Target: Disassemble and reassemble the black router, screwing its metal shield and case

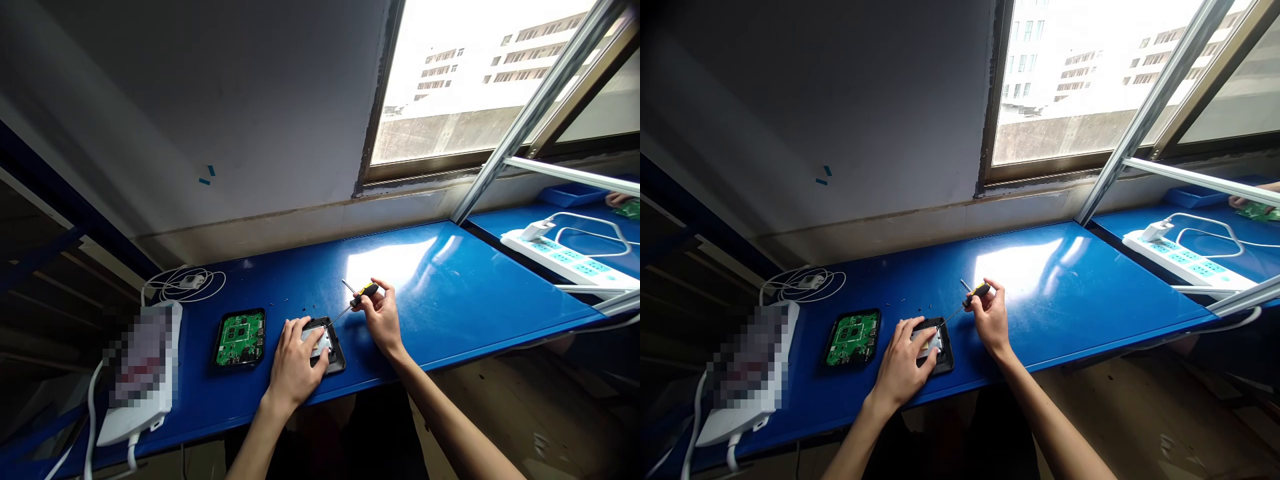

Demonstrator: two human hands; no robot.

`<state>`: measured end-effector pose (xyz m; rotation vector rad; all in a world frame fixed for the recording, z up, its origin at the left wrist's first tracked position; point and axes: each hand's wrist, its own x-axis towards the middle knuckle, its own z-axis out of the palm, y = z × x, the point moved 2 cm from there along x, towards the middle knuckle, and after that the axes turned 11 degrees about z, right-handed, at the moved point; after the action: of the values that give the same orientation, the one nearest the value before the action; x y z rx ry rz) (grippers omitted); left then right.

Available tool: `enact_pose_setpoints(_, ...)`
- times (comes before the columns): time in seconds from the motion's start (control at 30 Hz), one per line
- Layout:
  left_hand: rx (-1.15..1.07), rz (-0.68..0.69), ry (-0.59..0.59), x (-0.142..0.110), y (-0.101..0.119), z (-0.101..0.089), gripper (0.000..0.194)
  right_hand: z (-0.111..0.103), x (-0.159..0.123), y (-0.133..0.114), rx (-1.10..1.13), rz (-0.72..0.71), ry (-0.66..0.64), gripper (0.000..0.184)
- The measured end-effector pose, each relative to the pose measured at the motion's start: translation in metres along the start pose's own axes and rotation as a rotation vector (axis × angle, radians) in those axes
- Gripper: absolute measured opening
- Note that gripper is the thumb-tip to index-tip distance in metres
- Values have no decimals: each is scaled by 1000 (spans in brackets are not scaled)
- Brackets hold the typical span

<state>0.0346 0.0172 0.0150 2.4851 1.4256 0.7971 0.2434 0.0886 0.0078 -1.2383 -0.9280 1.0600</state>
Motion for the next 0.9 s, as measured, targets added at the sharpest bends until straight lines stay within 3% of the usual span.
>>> enact_pose_setpoints(0.57,-5,28,11,-2,-2,0,34,3,-6,-2,-65,-230,-33,41)
enact_pose_setpoints(0.9,-30,15,17,-1,-2,-2,33,10,-15,-20,-222,-388,-67,42)
